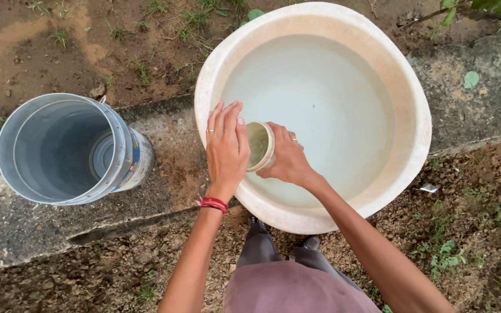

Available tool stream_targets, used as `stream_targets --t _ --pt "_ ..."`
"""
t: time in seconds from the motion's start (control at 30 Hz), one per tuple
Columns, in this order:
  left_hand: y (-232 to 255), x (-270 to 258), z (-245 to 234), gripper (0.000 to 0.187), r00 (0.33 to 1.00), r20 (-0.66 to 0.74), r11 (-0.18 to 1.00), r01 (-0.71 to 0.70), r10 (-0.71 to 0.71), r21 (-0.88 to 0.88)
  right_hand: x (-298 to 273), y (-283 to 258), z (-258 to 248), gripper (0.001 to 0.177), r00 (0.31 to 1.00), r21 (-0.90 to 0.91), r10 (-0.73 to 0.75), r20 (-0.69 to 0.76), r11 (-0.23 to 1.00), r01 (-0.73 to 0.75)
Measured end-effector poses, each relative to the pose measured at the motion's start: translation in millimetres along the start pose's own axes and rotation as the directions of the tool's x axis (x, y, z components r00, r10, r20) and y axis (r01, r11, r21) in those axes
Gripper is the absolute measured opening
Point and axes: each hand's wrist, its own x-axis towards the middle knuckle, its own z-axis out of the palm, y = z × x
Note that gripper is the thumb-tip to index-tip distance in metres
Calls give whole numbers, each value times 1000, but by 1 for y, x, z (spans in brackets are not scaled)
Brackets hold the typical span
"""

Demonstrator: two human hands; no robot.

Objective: The person pours water from a container onto the base of a young tree and then packs the wet soil around the trunk by hand.

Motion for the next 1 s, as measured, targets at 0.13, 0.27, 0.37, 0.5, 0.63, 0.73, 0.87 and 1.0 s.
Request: stream_targets --t 0.13,0.27,0.37,0.5,0.63,0.73,0.87,1.0 --pt "0 0 -1 34 1000 -5 1000 5 -5 -25 -5 0 -8 113 999 174 -23 -38 984 30" --pt "-1 -2 -2 35 1000 -16 997 12 -13 -73 -20 -5 -23 113 997 420 69 -44 906 -44" --pt "-5 -3 -2 34 1000 -24 996 7 -9 -90 -34 -10 -33 113 990 552 112 -90 833 -44" --pt "-14 -5 2 36 1000 19 997 21 -19 -76 -49 -15 -51 112 976 639 107 -191 768 41" --pt "-8 4 7 73 960 257 993 -114 107 15 -57 -19 -74 114 956 604 98 -275 791 93" --pt "17 8 8 96 903 385 979 -152 193 -135 -64 -22 -91 115 933 546 40 -357 819 174" --pt "52 18 7 119 820 535 959 -56 202 -276 -79 -24 -112 115 913 535 33 -407 819 209" --pt "77 26 7 134 754 599 946 -92 270 -311 -96 -24 -129 119 887 495 42 -460 842 217"
